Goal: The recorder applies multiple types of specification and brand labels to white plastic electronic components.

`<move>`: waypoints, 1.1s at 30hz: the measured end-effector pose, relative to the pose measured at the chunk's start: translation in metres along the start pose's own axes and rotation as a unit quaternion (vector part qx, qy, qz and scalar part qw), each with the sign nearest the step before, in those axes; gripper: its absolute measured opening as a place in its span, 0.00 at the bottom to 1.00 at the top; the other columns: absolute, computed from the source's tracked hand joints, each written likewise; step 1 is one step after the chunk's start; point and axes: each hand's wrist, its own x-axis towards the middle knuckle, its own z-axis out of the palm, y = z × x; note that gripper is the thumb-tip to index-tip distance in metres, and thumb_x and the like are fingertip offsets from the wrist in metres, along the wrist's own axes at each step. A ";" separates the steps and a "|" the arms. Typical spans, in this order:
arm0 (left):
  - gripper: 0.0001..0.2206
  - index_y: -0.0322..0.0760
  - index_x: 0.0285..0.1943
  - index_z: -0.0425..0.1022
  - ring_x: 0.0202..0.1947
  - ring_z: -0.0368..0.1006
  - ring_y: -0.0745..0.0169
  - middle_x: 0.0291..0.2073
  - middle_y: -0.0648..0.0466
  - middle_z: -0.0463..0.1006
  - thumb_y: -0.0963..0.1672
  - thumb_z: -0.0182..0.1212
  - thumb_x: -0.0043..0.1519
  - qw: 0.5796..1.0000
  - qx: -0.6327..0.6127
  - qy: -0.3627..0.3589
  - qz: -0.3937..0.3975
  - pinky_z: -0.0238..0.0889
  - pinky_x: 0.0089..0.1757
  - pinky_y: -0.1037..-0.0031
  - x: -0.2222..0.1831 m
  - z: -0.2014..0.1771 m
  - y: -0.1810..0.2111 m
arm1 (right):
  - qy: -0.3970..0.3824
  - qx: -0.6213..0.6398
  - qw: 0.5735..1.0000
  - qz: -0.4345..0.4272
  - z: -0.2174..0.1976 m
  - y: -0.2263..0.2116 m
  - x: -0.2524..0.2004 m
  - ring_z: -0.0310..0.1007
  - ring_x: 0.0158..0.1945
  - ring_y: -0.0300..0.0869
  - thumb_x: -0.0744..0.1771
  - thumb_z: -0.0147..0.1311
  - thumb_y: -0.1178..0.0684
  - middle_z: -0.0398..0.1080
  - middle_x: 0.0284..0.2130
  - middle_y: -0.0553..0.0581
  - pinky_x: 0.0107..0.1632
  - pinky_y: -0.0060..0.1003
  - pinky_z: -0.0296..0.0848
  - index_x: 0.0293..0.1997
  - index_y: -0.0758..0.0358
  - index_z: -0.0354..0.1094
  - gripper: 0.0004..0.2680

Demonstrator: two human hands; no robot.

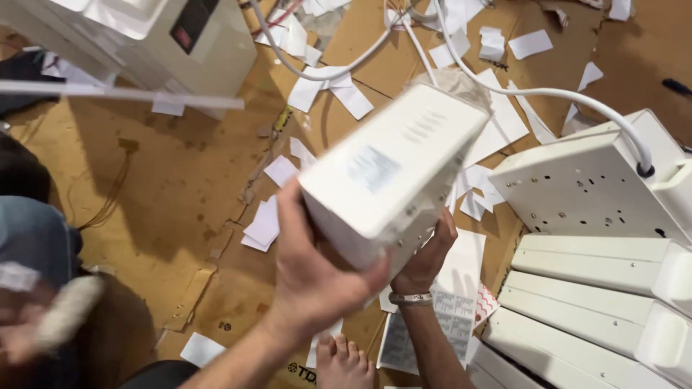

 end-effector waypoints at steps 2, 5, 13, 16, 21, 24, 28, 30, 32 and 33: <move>0.43 0.30 0.72 0.48 0.61 0.73 0.54 0.60 0.43 0.68 0.44 0.76 0.53 0.999 0.004 0.002 0.038 0.73 0.59 0.65 -0.016 -0.001 0.006 | -0.022 0.040 0.997 0.054 0.009 0.021 -0.002 0.65 0.51 0.58 0.65 0.57 0.45 0.65 0.47 0.68 0.59 0.47 0.65 0.56 0.72 0.60 0.20; 0.43 0.30 0.74 0.48 0.62 0.72 0.55 0.60 0.43 0.68 0.43 0.77 0.54 0.994 0.057 -0.002 0.096 0.72 0.60 0.66 -0.023 -0.003 0.014 | -0.112 0.107 0.961 0.231 0.009 0.028 -0.010 0.72 0.39 0.55 0.71 0.47 0.48 0.75 0.37 0.67 0.49 0.44 0.70 0.47 0.72 0.70 0.13; 0.45 0.29 0.73 0.51 0.58 0.75 0.51 0.58 0.41 0.72 0.43 0.78 0.48 0.991 0.089 0.095 0.029 0.73 0.56 0.64 -0.007 -0.033 0.017 | -0.035 -0.019 0.994 -0.106 -0.028 -0.061 -0.017 0.66 0.62 0.62 0.62 0.69 0.55 0.67 0.56 0.70 0.66 0.51 0.66 0.65 0.73 0.58 0.27; 0.45 0.30 0.72 0.51 0.56 0.77 0.52 0.57 0.42 0.73 0.45 0.77 0.47 0.993 0.055 0.094 -0.039 0.76 0.54 0.64 -0.003 -0.039 0.018 | -0.052 -0.017 0.991 -0.126 -0.033 -0.065 -0.013 0.67 0.63 0.61 0.60 0.70 0.54 0.68 0.55 0.67 0.69 0.55 0.63 0.64 0.71 0.61 0.28; 0.47 0.31 0.74 0.48 0.56 0.78 0.48 0.58 0.40 0.73 0.44 0.77 0.49 0.990 0.030 0.128 -0.059 0.77 0.53 0.61 0.023 -0.070 -0.001 | -0.074 -0.005 0.987 -0.141 -0.051 -0.090 0.000 0.64 0.67 0.63 0.58 0.71 0.52 0.67 0.60 0.70 0.72 0.58 0.58 0.64 0.67 0.65 0.28; 0.49 0.33 0.76 0.43 0.51 0.80 0.45 0.56 0.38 0.72 0.44 0.74 0.48 0.978 -0.023 0.160 -0.131 0.81 0.46 0.62 0.040 -0.089 -0.006 | -0.114 0.021 0.981 -0.155 -0.065 -0.098 0.012 0.68 0.65 0.60 0.55 0.72 0.50 0.71 0.56 0.67 0.71 0.59 0.58 0.63 0.62 0.67 0.29; 0.49 0.38 0.76 0.39 0.48 0.80 0.45 0.55 0.37 0.68 0.45 0.69 0.47 0.946 -0.098 0.189 -0.243 0.82 0.39 0.59 0.044 -0.106 -0.027 | -0.186 0.093 0.966 -0.156 -0.074 -0.110 0.013 0.77 0.51 0.49 0.56 0.75 0.50 0.75 0.48 0.59 0.57 0.46 0.72 0.63 0.55 0.68 0.29; 0.48 0.38 0.76 0.40 0.48 0.79 0.46 0.56 0.37 0.67 0.46 0.68 0.48 0.941 -0.105 0.178 -0.266 0.81 0.40 0.58 0.044 -0.112 -0.054 | -0.196 0.110 0.964 -0.142 -0.076 -0.122 0.013 0.76 0.46 0.45 0.55 0.75 0.51 0.73 0.44 0.57 0.49 0.40 0.75 0.62 0.55 0.69 0.28; 0.46 0.38 0.76 0.41 0.49 0.79 0.48 0.56 0.37 0.67 0.47 0.67 0.49 0.936 -0.115 0.162 -0.292 0.80 0.41 0.57 0.047 -0.108 -0.072 | -0.206 0.122 0.963 -0.125 -0.079 -0.127 0.011 0.74 0.42 0.41 0.55 0.75 0.51 0.71 0.40 0.55 0.42 0.35 0.77 0.61 0.54 0.70 0.28; 0.45 0.38 0.76 0.44 0.49 0.79 0.47 0.56 0.37 0.69 0.48 0.66 0.51 0.930 -0.105 0.150 -0.319 0.79 0.43 0.57 0.049 -0.105 -0.076 | -0.211 0.132 0.963 -0.105 -0.079 -0.127 0.010 0.73 0.39 0.39 0.55 0.74 0.52 0.69 0.38 0.53 0.40 0.33 0.77 0.60 0.53 0.71 0.26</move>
